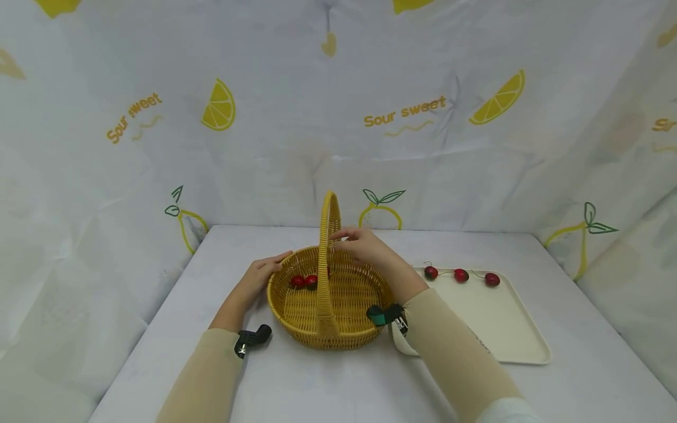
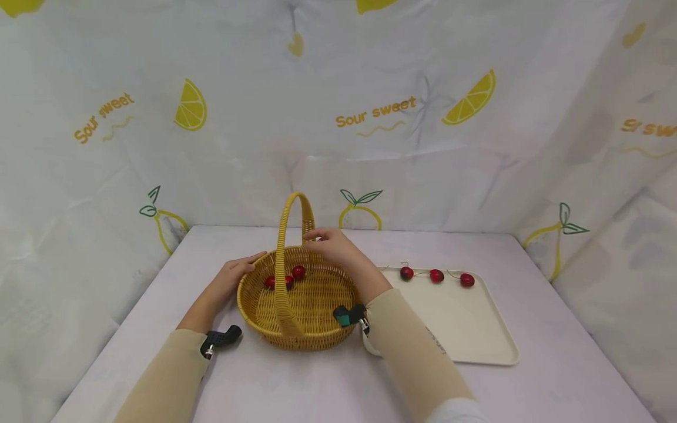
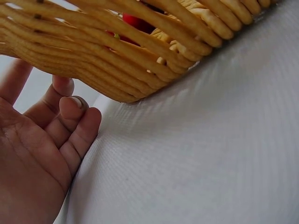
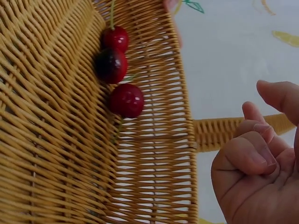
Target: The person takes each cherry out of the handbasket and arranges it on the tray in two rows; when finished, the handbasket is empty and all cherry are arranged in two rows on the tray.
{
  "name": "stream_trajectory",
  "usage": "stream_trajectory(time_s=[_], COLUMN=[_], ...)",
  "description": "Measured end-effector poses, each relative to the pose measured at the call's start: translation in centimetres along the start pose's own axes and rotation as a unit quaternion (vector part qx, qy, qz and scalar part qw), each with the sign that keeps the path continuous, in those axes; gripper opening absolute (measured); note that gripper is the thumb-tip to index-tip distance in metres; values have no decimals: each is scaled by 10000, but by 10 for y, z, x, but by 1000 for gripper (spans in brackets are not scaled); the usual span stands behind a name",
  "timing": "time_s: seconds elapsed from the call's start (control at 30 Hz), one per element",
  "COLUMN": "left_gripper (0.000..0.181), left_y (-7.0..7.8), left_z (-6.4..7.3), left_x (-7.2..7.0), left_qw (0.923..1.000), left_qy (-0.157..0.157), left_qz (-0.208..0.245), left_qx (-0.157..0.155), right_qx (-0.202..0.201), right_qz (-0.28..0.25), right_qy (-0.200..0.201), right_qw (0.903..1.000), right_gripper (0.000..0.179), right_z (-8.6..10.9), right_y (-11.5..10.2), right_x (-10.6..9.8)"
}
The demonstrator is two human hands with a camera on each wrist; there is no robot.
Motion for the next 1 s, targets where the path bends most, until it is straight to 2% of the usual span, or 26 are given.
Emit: stream_trajectory(time_s=[0.1,0.33,0.43,0.63,0.73,1.0], left_gripper=[50,51,51,51,50,50], left_y=[0,1,1,2,0,1], left_z=[0,1,1,2,1,0], left_x=[0,0,-1,-1,-1,1], left_qw=[10000,10000,10000,10000,10000,9999], left_qy=[-4,18,-11,9,3,51], left_qz=[14,-26,-14,-18,-7,4], left_qx=[-1,-56,-57,-65,-70,-140], right_qx=[68,558,771,913,954,1118], right_qz=[69,-585,-593,7,402,1060], right_qy=[-108,-418,-443,-572,-480,-247], right_qw=[9999,9958,9943,9942,9935,9878], right_gripper=[38,40,41,41,41,45], right_z=[-9,-23,-29,-32,-31,-32], right_y=[8,26,34,41,43,47], right_x=[6,17,18,22,24,25])
Point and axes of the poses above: each hand's wrist, its own z-axis away from the middle knuckle, its own x-axis out of the palm, y = z × x, the point moved 1 cm from there along -z, towards the middle knuckle, and after that the axes turned 12 degrees about -z, right-handed, at the moved point
